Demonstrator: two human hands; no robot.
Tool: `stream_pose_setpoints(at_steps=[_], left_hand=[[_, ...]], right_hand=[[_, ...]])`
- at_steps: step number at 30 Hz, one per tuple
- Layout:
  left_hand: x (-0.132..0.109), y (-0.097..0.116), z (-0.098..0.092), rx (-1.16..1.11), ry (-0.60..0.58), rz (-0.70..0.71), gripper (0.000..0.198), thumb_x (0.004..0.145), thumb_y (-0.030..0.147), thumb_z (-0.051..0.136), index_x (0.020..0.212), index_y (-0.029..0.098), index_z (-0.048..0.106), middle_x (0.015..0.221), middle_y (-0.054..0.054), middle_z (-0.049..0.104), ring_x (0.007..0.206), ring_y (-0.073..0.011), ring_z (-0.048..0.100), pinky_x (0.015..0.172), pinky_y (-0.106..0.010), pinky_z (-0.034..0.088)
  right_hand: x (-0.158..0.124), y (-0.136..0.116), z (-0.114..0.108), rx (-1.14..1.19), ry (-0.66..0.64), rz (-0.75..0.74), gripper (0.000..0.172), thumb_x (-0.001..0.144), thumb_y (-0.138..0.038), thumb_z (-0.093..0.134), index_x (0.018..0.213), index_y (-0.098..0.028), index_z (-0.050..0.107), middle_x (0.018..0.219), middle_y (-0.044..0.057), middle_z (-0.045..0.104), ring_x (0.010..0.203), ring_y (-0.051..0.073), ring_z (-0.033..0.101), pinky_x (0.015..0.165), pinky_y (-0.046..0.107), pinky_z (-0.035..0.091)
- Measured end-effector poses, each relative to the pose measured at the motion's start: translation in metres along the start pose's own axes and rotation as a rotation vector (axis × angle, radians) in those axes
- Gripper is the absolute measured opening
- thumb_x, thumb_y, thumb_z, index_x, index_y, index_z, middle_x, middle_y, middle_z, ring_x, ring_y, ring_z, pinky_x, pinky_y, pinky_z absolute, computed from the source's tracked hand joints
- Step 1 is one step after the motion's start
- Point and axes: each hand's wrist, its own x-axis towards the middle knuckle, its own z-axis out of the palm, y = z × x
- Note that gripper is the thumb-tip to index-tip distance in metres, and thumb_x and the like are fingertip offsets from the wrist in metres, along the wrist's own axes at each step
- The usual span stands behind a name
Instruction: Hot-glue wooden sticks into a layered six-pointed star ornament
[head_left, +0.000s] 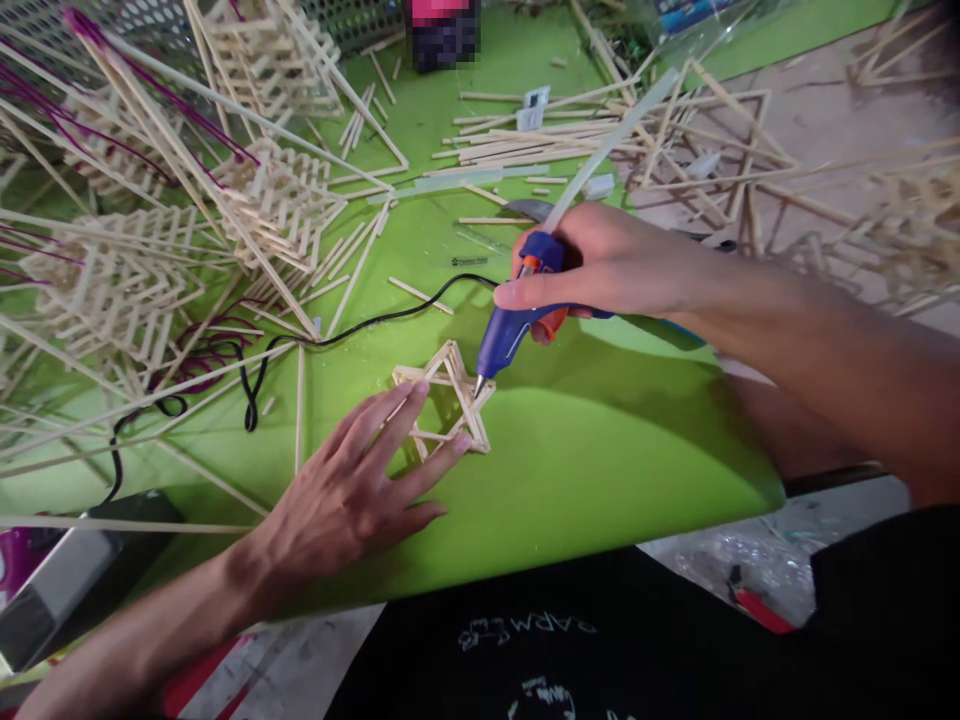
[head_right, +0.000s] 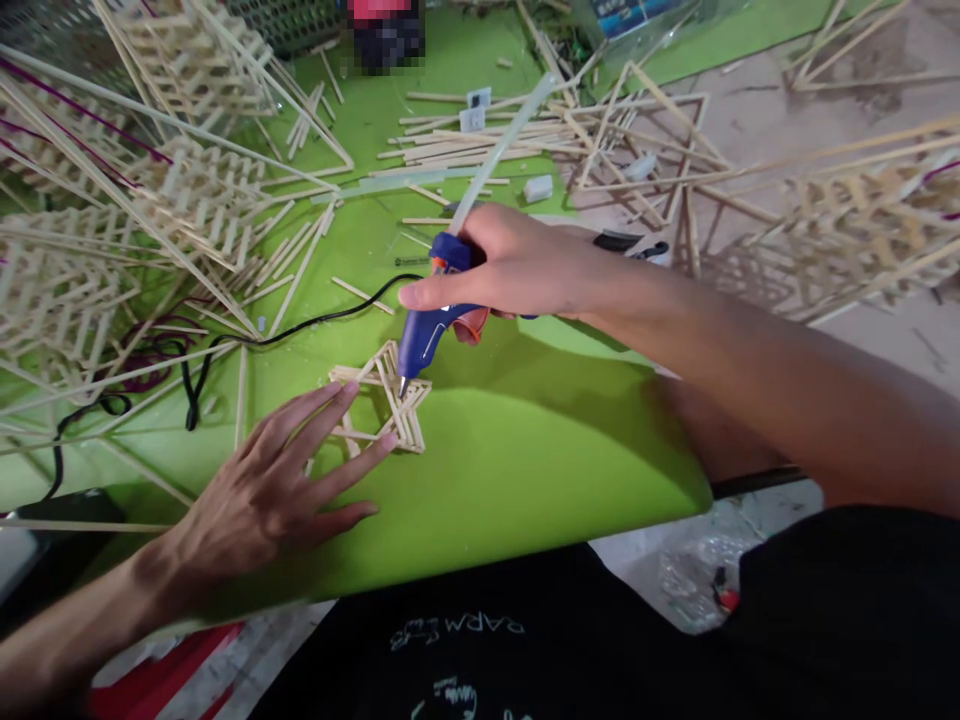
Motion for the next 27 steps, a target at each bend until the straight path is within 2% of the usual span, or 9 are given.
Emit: stream_pose_setpoints(at_steps=[4,9,14,22,27], left_hand=[[0.000,0.000,0.000,-0.001,0.002,-0.001,0.065,0.092,0.046,0.067,0.151,0.030,0.045,0.164,-0.021,0.026,0.146,-0.0417,0.038,0.112,-0.055,0.045],[-0.001,0.001,-0.001,0.004,-0.014,-0.004,0.064,0.093,0.046,0.067,0.151,0.030,0.045,0.163,-0.022,0.029,0.146,-0.0420,0.038,0.110,-0.056,0.046],[0.000,0.000,0.000,0.008,-0.012,0.002,0.064,0.093,0.046,0.066,0.151,0.030,0.046,0.162,-0.022,0.029,0.146,-0.0427,0.039,0.110,-0.056,0.046],[0.000,0.001,-0.001,0.023,-0.015,-0.004,0.063,0.093,0.047,0.065,0.151,0.031,0.045,0.161,-0.023,0.031,0.146,-0.0422,0.038,0.109,-0.056,0.048],[0.001,0.001,-0.002,0.017,-0.013,-0.003,0.063,0.094,0.047,0.064,0.152,0.031,0.044,0.161,-0.023,0.031,0.146,-0.0417,0.038,0.109,-0.056,0.048]], right_hand=[[0.003,-0.008,0.002,-0.108,-0.014,-0.045,0.044,0.081,-0.059,0.075,0.069,-0.019,0.063,0.056,0.001,0.063,0.049,0.012,0.048,0.043,0.029,0.034],[0.005,-0.005,0.003,-0.137,0.004,-0.171,0.039,0.084,-0.055,0.072,0.075,-0.019,0.065,0.054,-0.001,0.054,0.057,0.013,0.047,0.054,0.029,0.040],[0.006,-0.006,0.006,-0.127,0.013,-0.221,0.041,0.084,-0.057,0.071,0.072,-0.018,0.064,0.052,-0.004,0.050,0.052,0.010,0.044,0.053,0.026,0.034],[0.002,-0.023,0.009,-0.166,0.014,-0.083,0.042,0.084,-0.055,0.072,0.070,-0.017,0.063,0.052,-0.004,0.049,0.057,0.010,0.048,0.060,0.027,0.034],[0.000,-0.026,0.009,-0.150,-0.011,-0.078,0.043,0.085,-0.057,0.069,0.071,-0.017,0.065,0.053,-0.002,0.054,0.056,0.011,0.050,0.059,0.028,0.035]])
